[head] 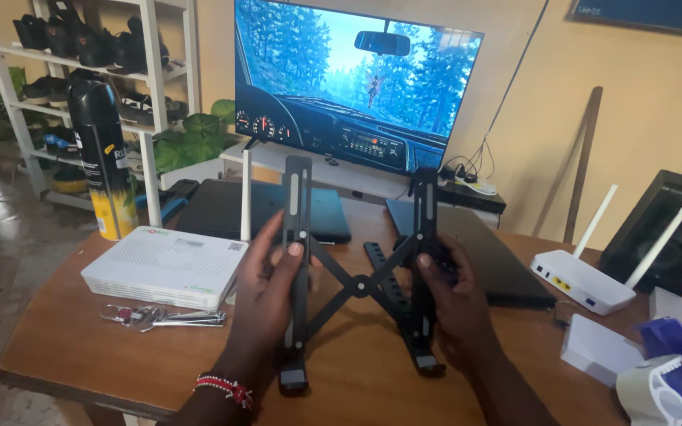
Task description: The person assembles a foldable X-frame laptop stand on a wooden desk, unfolding and adjusting its metal arms and tightening its parts by hand. They use a dark cloth to wipe the stand's surfaces and reposition the stand while working.
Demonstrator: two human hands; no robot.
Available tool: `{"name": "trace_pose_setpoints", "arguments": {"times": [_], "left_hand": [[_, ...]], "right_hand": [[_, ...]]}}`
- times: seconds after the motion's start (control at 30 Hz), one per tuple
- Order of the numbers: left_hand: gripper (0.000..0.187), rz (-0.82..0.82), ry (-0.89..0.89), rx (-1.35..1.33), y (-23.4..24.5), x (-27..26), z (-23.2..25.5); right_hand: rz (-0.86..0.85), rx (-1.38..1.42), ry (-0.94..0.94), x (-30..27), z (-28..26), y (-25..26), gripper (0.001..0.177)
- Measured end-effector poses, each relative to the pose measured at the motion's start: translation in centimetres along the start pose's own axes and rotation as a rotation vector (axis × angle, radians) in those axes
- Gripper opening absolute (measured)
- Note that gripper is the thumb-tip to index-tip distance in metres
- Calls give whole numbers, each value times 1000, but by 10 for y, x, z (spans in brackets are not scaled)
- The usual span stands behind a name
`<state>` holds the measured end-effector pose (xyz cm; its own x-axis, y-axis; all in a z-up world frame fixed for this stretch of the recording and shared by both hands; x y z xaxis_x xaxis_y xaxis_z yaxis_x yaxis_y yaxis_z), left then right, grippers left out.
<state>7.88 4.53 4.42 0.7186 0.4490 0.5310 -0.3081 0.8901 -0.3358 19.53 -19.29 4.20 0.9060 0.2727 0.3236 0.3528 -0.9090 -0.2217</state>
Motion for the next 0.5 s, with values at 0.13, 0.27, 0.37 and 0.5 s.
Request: {"name": "trace_pose_setpoints", "arguments": {"times": [0.13,0.27,0.37,0.5], "left_hand": [[59,20,19,99,7,4,-8],[53,76,103,152,16,7,-27],[48,103,103,343,24,10,-30],[45,83,81,443,24,8,-27]], "right_hand": [[7,-64,-57,4,9,2,37],[45,-221,-238,0,22,4,46],[31,-378,-230,-2,15,0,49],[27,-419,-155,-2,5,-3,49]]}}
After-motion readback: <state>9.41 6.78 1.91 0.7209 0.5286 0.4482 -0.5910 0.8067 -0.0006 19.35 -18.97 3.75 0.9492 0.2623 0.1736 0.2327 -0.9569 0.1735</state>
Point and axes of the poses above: each hand's wrist, its own x-axis towards the middle knuckle, its own y-axis out of the back of the hand, z = x × y, the point moved 10 cm from there along x, towards the middle knuckle, and after that the axes turned 5 degrees about -y, right-handed, at the moved point
